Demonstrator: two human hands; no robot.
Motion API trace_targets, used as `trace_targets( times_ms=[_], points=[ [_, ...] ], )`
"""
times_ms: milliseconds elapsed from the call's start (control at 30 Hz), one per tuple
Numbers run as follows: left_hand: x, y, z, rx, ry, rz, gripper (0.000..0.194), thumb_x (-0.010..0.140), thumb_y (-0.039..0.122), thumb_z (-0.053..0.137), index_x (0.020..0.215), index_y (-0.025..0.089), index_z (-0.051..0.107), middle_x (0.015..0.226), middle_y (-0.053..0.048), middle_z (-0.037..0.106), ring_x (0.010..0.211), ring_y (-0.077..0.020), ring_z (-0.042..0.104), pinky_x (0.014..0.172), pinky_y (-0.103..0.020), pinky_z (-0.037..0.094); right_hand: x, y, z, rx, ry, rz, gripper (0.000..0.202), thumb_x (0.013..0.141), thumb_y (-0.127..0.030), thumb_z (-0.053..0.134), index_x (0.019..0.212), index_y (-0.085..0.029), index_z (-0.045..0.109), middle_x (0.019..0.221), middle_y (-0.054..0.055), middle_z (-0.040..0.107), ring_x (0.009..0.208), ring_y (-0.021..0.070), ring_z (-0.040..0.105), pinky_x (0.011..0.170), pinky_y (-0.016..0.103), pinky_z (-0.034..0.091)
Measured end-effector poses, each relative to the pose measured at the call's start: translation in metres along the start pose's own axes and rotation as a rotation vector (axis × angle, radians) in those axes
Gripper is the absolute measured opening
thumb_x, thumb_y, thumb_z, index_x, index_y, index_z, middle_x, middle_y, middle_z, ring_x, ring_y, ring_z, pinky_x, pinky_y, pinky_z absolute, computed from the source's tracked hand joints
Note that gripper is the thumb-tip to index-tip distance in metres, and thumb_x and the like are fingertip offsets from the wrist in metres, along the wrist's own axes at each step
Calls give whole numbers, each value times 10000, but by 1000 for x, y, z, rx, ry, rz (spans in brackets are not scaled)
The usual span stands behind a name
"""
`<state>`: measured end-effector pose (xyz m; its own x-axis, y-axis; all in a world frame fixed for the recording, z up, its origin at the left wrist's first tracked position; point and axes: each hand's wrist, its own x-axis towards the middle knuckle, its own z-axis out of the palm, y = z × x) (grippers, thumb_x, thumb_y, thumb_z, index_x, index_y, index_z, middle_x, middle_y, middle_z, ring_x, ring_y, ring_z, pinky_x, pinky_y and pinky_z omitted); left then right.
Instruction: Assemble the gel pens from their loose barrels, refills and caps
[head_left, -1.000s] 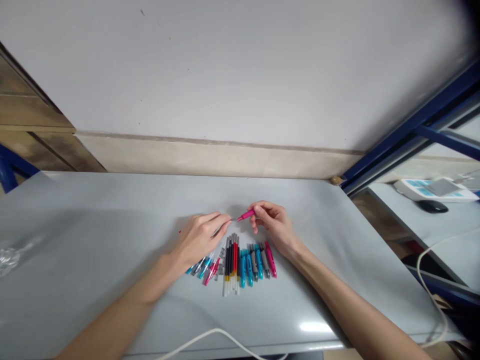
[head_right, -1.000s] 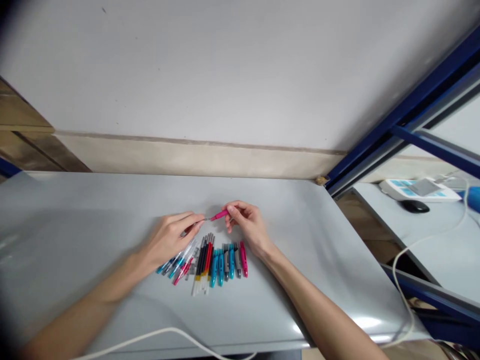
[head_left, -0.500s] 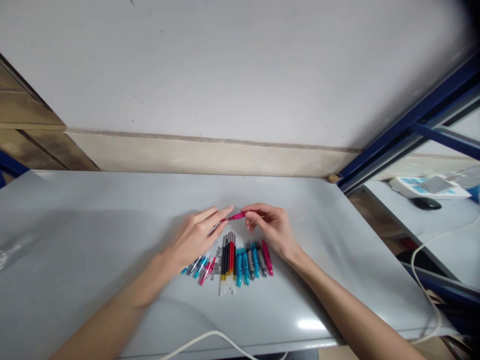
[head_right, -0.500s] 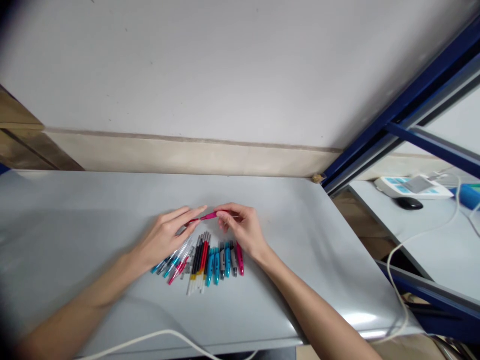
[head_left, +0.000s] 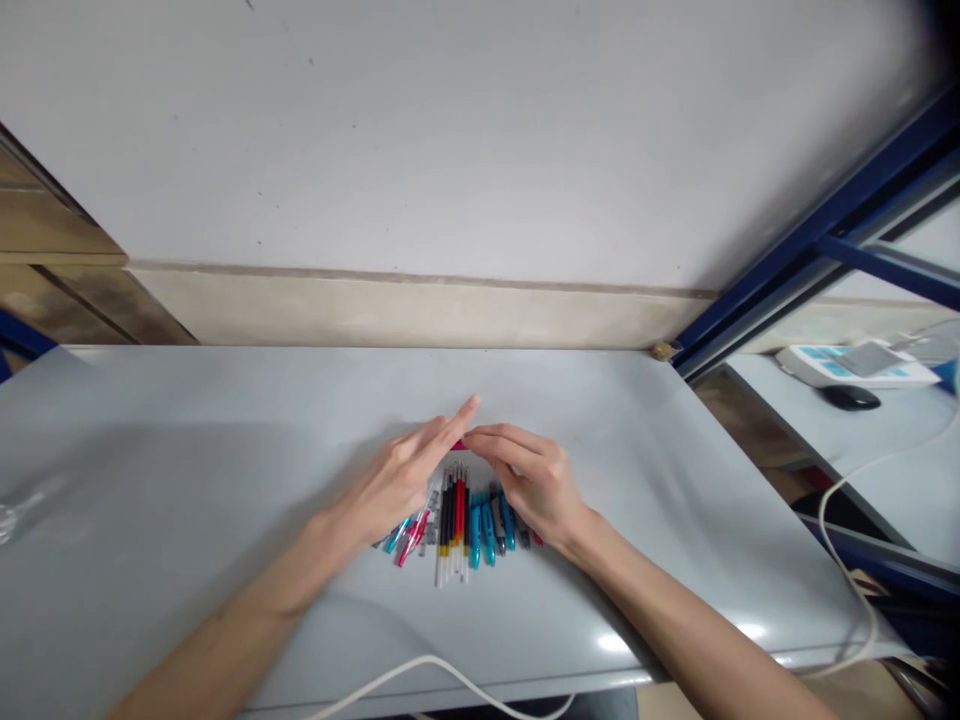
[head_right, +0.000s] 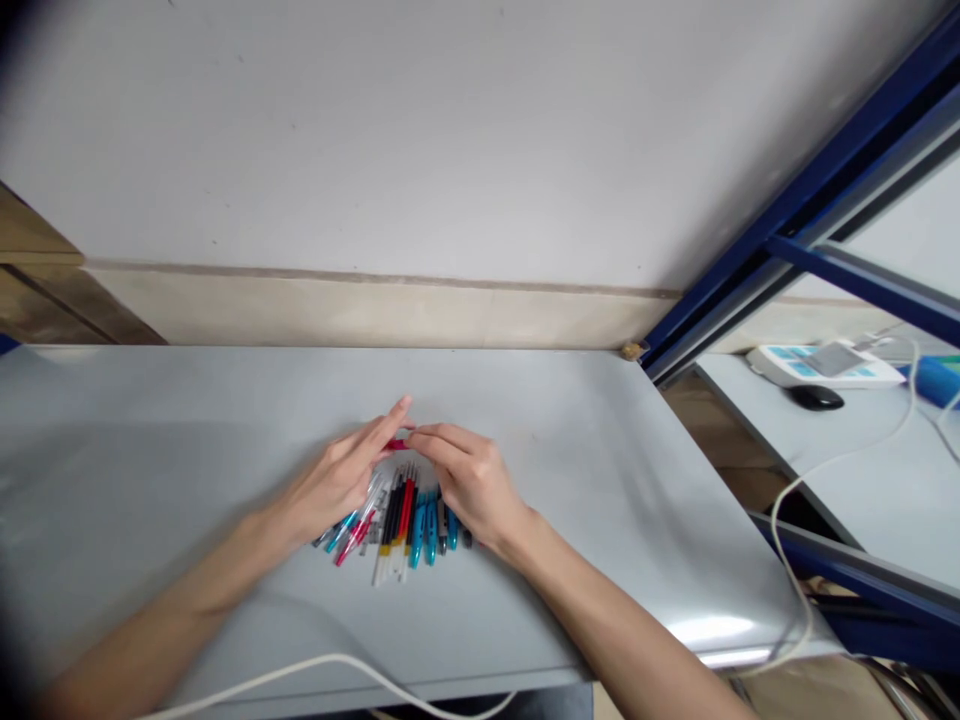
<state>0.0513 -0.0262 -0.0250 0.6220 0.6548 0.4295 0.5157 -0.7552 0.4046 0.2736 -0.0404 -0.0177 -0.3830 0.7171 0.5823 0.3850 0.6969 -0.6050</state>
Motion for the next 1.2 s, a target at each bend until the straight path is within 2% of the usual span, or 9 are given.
trace_targets(
  times_ms=[100,167,267,333,533,700,800,933,1200],
  points=[
    [1,-1,-1,49,70,61,783,957,-4,387,1621,324,132,1305,-84,651,1000,-169,698,818,-308,626,1,-5,1,-38,0,128,200,1021,-202,509,1040,-201,707,873,57,726,748,176,656,710,327,517],
    [4,-2,-5,129,98,97,653,996,54,424,1593,263,265,1119,-72,718,895,-170,706,786,-321,617,3,-9,1,-18,-14,255,247,1033,-299,513,908,-187,695,689,12,643,591,140,551,613,299,448],
    [7,-2,-10,259,143,143,343,1014,149,500,1344,175,591,864,-43,728,739,-171,683,702,-326,579,7,-13,0,144,-30,420,391,1041,-386,490,744,-184,643,629,-8,584,574,123,505,594,281,405],
    [7,-1,-11,289,146,148,234,1021,201,520,1199,165,668,833,-36,720,699,-159,670,657,-305,547,9,-14,-1,294,-13,490,387,1024,-427,520,755,-184,659,687,3,616,626,130,542,622,277,420],
    [7,4,-5,177,204,3,281,1032,254,525,1276,218,659,859,-8,714,675,-109,645,638,-245,499,14,-12,-4,737,46,647,410,1005,-497,507,881,-176,730,783,55,633,695,178,593,650,322,494],
    [10,5,-4,145,231,-76,238,1027,292,536,1146,204,722,789,2,697,605,-102,596,586,-246,466,15,-11,-5,1087,219,786,87,922,-263,645,956,-194,687,758,-4,531,678,127,507,666,263,470],
    [9,5,-3,125,226,-82,239,1024,295,540,1159,210,719,828,-4,717,637,-108,625,626,-251,492,15,-12,-5,1276,207,819,87,880,-206,661,965,-192,649,729,-28,450,659,111,449,635,232,436],
    [7,5,-2,110,231,-74,238,1019,288,549,1177,220,712,880,-14,738,690,-115,666,684,-257,533,14,-13,-3,1324,170,837,135,869,-194,658,995,-203,612,735,-31,433,660,108,433,635,217,422],
    [8,5,-2,90,230,-69,234,1016,281,556,1176,215,714,891,-21,749,707,-117,680,708,-259,556,15,-13,-4,1244,164,860,169,842,-211,643,1000,-208,580,735,-26,407,659,132,412,629,250,426]
  ],
)
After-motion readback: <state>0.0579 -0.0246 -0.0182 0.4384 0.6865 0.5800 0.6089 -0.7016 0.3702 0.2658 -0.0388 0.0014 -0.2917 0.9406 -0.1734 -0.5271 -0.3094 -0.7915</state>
